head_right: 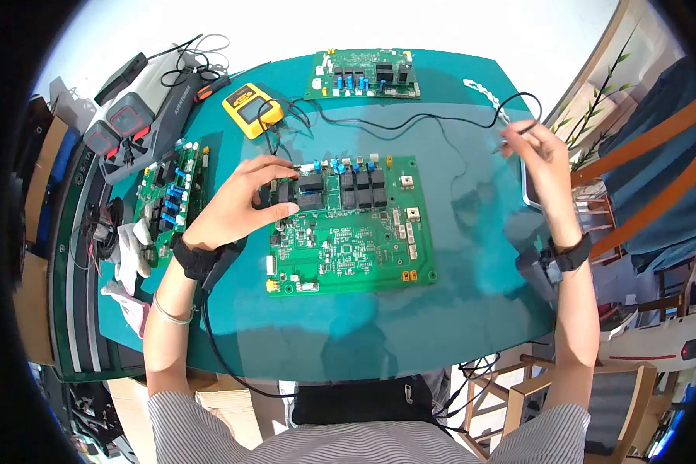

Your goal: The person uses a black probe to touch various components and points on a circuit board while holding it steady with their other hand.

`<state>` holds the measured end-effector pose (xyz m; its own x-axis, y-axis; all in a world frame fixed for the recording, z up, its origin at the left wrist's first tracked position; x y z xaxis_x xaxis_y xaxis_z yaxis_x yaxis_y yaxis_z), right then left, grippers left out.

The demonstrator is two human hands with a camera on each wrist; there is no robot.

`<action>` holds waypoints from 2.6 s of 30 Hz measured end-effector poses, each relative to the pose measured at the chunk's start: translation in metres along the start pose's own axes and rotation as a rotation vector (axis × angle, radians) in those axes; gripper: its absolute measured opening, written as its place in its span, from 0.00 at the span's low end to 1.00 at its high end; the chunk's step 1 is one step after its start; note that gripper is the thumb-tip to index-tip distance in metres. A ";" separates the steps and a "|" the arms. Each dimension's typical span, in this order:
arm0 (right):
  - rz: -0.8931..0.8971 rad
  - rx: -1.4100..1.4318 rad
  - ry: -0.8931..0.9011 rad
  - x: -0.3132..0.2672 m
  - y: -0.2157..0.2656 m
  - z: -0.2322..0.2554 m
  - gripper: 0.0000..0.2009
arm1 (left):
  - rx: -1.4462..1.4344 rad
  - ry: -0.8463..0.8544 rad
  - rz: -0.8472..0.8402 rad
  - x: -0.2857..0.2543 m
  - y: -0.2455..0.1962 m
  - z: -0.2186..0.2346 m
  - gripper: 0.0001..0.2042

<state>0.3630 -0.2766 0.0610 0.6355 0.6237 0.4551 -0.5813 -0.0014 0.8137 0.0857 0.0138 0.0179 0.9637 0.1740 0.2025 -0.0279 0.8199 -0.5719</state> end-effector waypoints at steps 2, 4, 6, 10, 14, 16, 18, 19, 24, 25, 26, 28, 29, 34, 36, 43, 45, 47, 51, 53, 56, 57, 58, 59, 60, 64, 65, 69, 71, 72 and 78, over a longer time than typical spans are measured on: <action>-0.037 0.007 0.034 -0.004 0.029 -0.029 0.07 | 0.003 -0.007 0.004 -0.002 0.000 -0.001 0.23; -0.116 0.055 0.188 -0.010 0.044 -0.068 0.05 | 0.064 -0.026 -0.051 -0.003 -0.004 -0.001 0.24; -0.101 0.153 0.293 -0.024 0.050 -0.100 0.05 | 0.075 -0.027 -0.056 -0.004 -0.004 -0.001 0.24; -0.015 0.193 0.452 -0.042 0.055 -0.127 0.05 | 0.114 -0.001 -0.077 -0.004 -0.006 0.000 0.24; -0.113 0.280 0.454 -0.043 0.040 -0.121 0.05 | 0.046 0.017 -0.004 -0.002 -0.001 0.000 0.23; -0.112 0.269 0.453 -0.044 0.041 -0.118 0.04 | 0.029 0.013 -0.015 -0.002 0.001 0.000 0.23; -0.088 0.237 0.446 -0.046 0.043 -0.116 0.04 | 0.027 0.022 0.003 -0.002 0.000 0.000 0.23; -0.058 0.202 0.437 -0.046 0.047 -0.114 0.04 | 0.035 0.021 0.010 -0.002 -0.001 0.000 0.23; 0.142 -0.129 0.466 -0.053 0.064 -0.112 0.06 | 0.049 0.012 0.029 -0.002 -0.002 0.000 0.22; 0.239 -0.179 0.432 -0.054 0.070 -0.112 0.08 | 0.053 0.008 0.022 -0.003 -0.001 0.000 0.22; 0.231 -0.180 0.431 -0.052 0.067 -0.113 0.08 | 0.048 0.014 0.021 -0.002 -0.004 0.000 0.22; 0.504 -0.328 0.449 -0.056 0.084 -0.120 0.10 | 0.027 0.034 0.077 -0.001 -0.005 0.001 0.22; 0.498 -0.329 0.449 -0.056 0.084 -0.121 0.10 | 0.012 0.040 0.095 -0.001 -0.004 0.001 0.23; 0.430 -0.341 0.422 -0.060 0.083 -0.123 0.10 | 0.018 0.063 0.114 0.001 -0.006 0.001 0.23; 0.405 -0.335 0.427 -0.060 0.080 -0.122 0.10 | 0.030 0.052 0.122 0.000 -0.006 0.001 0.24; 0.325 -0.317 0.462 -0.058 0.073 -0.124 0.11 | 0.029 0.058 0.137 0.000 -0.006 0.002 0.25; 0.326 -0.327 0.459 -0.058 0.073 -0.124 0.12 | 0.021 0.066 0.154 0.000 -0.004 0.001 0.26; 0.326 -0.334 0.456 -0.059 0.071 -0.124 0.12 | 0.066 0.058 0.117 0.000 -0.005 0.001 0.26; 0.339 -0.334 0.431 -0.058 0.069 -0.121 0.13 | 0.010 0.067 0.156 0.001 -0.001 0.001 0.27; 0.339 -0.324 0.423 -0.058 0.068 -0.120 0.13 | -0.002 0.072 0.164 0.000 0.001 0.001 0.27; 0.358 -0.303 0.447 -0.059 0.070 -0.123 0.14 | 0.003 0.038 0.135 0.001 -0.001 0.002 0.25; 0.364 -0.307 0.448 -0.059 0.070 -0.123 0.14 | 0.000 0.042 0.137 0.001 -0.001 0.002 0.25; 0.372 -0.311 0.447 -0.060 0.071 -0.123 0.14 | 0.001 0.042 0.139 0.001 -0.001 0.002 0.25; 0.369 -0.312 0.446 -0.060 0.071 -0.123 0.14 | 0.003 0.043 0.141 0.001 -0.001 0.002 0.25; 0.368 -0.306 0.446 -0.060 0.070 -0.123 0.14 | 0.002 0.046 0.139 0.001 -0.001 0.002 0.25; 0.396 -0.323 0.435 -0.060 0.074 -0.124 0.14 | -0.011 0.056 0.149 0.001 0.000 0.001 0.25; 0.395 -0.322 0.436 -0.059 0.072 -0.124 0.14 | -0.011 0.056 0.148 0.001 0.000 0.002 0.25; 0.454 -0.268 0.424 -0.062 0.075 -0.125 0.14 | -0.005 0.056 0.147 0.001 0.001 0.001 0.25; 0.445 -0.286 0.442 -0.062 0.074 -0.127 0.14 | 0.014 0.070 0.161 0.000 0.004 0.001 0.28; 0.442 -0.280 0.442 -0.062 0.075 -0.127 0.14 | 0.014 0.071 0.162 0.000 0.004 0.000 0.28; 0.443 -0.279 0.431 -0.063 0.076 -0.127 0.12 | 0.005 0.068 0.165 0.000 0.005 0.001 0.28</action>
<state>0.2144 -0.2170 0.0483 0.0812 0.8669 0.4917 -0.8864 -0.1627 0.4333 0.0855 0.0185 0.0155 0.9617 0.2693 0.0517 -0.1884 0.7858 -0.5891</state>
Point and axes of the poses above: each hand's wrist, its own x-axis towards the middle knuckle, its own z-axis out of the back of the hand, y = z × x, the point moved 9 cm from there along x, towards the middle knuckle, and after that the axes turned 2 degrees about z, right-handed, at the moved point
